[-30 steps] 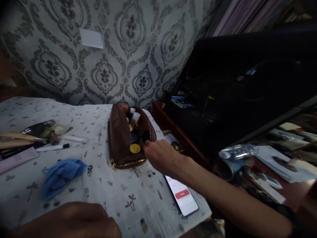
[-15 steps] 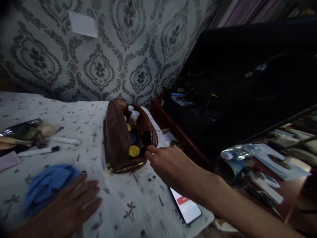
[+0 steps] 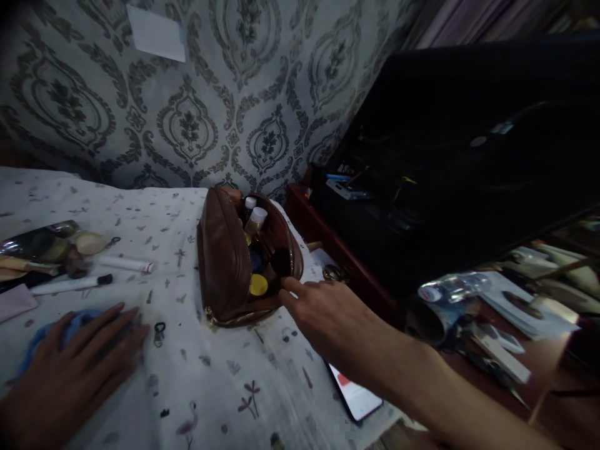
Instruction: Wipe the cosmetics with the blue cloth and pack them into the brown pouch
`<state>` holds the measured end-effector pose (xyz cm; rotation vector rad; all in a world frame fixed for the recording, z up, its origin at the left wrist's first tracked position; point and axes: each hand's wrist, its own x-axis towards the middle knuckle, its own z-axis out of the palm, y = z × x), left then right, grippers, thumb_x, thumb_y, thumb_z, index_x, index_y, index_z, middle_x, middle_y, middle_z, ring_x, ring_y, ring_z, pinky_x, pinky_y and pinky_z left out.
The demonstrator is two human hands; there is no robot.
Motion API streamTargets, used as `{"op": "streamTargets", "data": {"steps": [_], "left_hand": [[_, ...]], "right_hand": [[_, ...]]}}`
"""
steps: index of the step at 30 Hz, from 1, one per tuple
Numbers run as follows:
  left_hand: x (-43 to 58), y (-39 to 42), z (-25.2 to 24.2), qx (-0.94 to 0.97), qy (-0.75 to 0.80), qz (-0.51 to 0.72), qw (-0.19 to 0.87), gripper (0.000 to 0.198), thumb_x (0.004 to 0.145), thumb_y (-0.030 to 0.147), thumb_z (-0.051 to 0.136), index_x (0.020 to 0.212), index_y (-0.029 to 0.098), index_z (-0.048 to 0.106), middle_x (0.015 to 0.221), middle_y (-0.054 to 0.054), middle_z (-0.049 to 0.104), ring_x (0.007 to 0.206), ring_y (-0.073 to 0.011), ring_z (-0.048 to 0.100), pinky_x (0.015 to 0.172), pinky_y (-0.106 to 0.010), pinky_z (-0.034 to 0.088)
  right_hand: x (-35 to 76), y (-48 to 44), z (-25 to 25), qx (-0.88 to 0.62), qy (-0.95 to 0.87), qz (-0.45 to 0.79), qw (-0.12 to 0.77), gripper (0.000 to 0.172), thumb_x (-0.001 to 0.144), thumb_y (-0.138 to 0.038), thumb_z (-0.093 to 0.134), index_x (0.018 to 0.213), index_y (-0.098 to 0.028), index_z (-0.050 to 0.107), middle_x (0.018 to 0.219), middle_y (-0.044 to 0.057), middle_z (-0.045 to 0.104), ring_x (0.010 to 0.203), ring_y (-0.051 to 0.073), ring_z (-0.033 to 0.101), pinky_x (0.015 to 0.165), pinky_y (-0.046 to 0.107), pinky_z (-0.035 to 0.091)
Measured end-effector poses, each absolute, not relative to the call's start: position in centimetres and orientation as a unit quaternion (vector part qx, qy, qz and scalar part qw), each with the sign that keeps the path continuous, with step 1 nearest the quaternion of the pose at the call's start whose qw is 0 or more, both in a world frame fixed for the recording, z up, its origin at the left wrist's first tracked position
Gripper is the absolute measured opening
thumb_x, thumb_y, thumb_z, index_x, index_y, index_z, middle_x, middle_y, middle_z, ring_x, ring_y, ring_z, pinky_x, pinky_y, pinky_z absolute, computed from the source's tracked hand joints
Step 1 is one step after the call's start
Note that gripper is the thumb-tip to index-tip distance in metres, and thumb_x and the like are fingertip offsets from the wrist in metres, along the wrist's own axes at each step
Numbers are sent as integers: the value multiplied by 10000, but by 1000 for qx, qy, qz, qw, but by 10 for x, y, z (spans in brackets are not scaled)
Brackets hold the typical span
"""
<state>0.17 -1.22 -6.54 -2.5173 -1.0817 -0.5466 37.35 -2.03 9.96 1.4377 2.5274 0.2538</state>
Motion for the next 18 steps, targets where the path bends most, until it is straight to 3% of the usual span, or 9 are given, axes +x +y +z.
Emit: {"op": "streamTargets", "data": {"steps": [3, 7, 12, 15, 18], "left_hand": [[-6, -13, -58, -875, -405, -177, 197, 382, 943, 242, 347, 1131, 256, 679, 1240, -143, 666, 1161, -377, 576, 962, -672, 339], [-24, -13, -51, -872, -430, -151, 177, 370, 928, 203, 356, 1146, 229, 654, 1196, -153, 670, 1067, -335, 616, 835, -517, 462], [-38, -14, -44, -876, -444, -116, 149, 425, 845, 8, 385, 1173, 164, 606, 1052, -132, 682, 975, -254, 645, 815, -371, 500], [-33, -15, -38, -875, -460, -103, 110, 407, 861, -4, 385, 1168, 169, 588, 986, -105, 692, 919, -216, 665, 784, -317, 517], [-25, -15, -31, -875, -474, -68, 67, 321, 942, 98, 367, 1181, 177, 566, 952, -100, 699, 862, -217, 674, 719, -312, 526]], "right_hand": [[368, -27, 100, 474, 870, 76, 114, 396, 816, 13, 410, 1099, -182, 606, 991, 60, 668, 632, 108, 601, 551, 227, 406], [350, -41, 103, 460, 883, 76, 54, 383, 850, -18, 416, 1155, -171, 590, 1064, 94, 670, 683, 122, 635, 586, 235, 458], [322, -59, 88, 424, 903, 56, -44, 310, 896, -73, 415, 1117, -178, 605, 1206, 123, 637, 709, 131, 656, 592, 250, 501], [301, -64, 71, 395, 916, 18, -67, 282, 898, -78, 429, 1082, -176, 620, 1191, 123, 642, 742, 153, 669, 608, 270, 516], [274, -64, 54, 369, 926, -44, -67, 259, 915, -98, 434, 1058, -176, 636, 1180, 119, 641, 797, 174, 681, 656, 294, 530]]}}
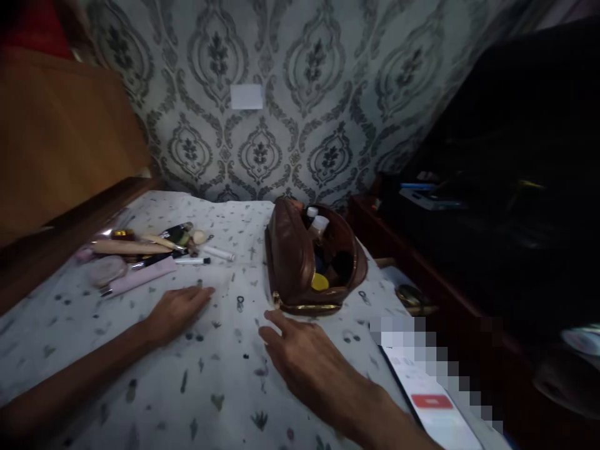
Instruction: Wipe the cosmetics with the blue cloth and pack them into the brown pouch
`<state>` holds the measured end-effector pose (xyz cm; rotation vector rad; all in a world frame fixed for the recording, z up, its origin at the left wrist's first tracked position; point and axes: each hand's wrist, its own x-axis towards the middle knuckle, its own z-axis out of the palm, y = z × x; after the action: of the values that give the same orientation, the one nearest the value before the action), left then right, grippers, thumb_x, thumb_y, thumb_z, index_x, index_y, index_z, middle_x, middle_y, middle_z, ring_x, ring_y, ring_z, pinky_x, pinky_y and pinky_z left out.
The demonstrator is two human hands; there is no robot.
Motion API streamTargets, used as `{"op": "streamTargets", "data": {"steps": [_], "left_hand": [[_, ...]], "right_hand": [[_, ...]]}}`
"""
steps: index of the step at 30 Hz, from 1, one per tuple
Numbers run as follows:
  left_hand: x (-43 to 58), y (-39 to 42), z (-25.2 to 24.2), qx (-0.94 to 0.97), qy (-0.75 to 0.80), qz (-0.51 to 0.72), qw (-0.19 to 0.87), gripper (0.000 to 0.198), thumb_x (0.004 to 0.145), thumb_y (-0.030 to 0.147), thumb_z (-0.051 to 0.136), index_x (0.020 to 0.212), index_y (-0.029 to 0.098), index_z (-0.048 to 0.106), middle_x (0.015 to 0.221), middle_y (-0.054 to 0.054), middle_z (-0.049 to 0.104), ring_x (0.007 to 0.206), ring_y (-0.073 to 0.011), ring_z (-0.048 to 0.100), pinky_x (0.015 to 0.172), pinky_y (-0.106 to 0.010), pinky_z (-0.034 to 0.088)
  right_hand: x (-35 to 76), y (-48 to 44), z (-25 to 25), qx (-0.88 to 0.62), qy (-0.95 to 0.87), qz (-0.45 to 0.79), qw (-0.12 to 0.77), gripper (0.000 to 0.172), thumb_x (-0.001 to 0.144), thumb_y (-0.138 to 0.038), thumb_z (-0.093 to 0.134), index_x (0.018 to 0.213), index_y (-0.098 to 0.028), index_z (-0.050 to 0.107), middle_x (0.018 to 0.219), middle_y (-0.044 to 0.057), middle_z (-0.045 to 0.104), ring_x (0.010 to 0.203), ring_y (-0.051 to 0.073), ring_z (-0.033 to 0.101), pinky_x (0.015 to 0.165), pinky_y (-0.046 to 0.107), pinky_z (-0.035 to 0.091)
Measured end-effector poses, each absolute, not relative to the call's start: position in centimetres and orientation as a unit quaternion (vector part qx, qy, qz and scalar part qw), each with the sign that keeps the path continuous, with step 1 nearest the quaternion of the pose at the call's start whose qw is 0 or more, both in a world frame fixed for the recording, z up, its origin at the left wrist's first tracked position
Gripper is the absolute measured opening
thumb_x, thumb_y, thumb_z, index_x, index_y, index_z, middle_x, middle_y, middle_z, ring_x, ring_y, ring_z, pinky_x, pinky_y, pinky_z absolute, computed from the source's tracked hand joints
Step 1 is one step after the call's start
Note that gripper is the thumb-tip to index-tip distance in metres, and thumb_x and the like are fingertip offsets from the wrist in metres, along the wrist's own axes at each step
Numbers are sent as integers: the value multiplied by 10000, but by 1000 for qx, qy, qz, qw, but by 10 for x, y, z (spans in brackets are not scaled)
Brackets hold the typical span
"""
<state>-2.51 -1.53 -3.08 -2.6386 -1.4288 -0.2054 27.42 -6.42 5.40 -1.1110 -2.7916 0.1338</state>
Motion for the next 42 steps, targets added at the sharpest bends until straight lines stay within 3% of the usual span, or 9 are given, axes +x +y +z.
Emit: {"op": "streamTargets", "data": {"steps": [6, 11, 17, 22, 30, 42], "left_hand": [[-15, -12, -16, -832, -548, -87, -14, 267, 1017, 309, 340, 1028, 198, 582, 951, -73, 692, 883, -201, 666, 772, -306, 515], [-15, 5, -6, -813, -575, -91, -2, 245, 1002, 279, 366, 1037, 203, 596, 1073, -69, 649, 1056, -205, 599, 861, -313, 507], [-24, 36, -9, -763, -640, -89, 29, 323, 952, 179, 393, 1244, 145, 528, 1360, -160, 507, 1311, -285, 424, 911, -397, 518], [-28, 45, -20, -756, -649, -86, 23, 431, 856, 85, 480, 1282, 140, 501, 1481, -165, 417, 1429, -283, 292, 1004, -403, 477], [-24, 35, -21, -737, -663, -128, 30, 300, 901, 86, 400, 1164, 127, 538, 1206, -171, 618, 1232, -268, 502, 922, -372, 503], [-45, 15, -28, -802, -556, -218, 5, 210, 918, 170, 511, 1092, 210, 623, 1137, -66, 675, 1125, -204, 570, 947, -330, 487]], "right_hand": [[214, -53, 34, -354, -902, 217, 115, 236, 917, -162, 497, 1081, -183, 666, 1186, 95, 641, 905, 172, 675, 805, 301, 531], [168, -35, 10, -368, -847, 319, 213, 272, 853, -116, 539, 1081, -157, 682, 1037, 80, 684, 810, 148, 660, 764, 272, 525], [149, -30, -29, -390, -795, 343, 313, 227, 818, -93, 528, 961, -147, 695, 903, 65, 692, 790, 154, 633, 759, 281, 505], [161, -30, -35, -385, -746, 434, 326, 186, 834, -229, 561, 933, -160, 703, 821, 44, 689, 761, 162, 621, 717, 277, 494], [167, -25, -31, -366, -656, 576, 323, 429, 803, -537, 639, 933, -130, 681, 739, 47, 665, 656, 141, 603, 643, 268, 474], [168, -23, -28, -337, -639, 609, 328, 495, 775, -570, 674, 933, -100, 673, 794, 64, 677, 622, 110, 584, 587, 242, 439]]}}
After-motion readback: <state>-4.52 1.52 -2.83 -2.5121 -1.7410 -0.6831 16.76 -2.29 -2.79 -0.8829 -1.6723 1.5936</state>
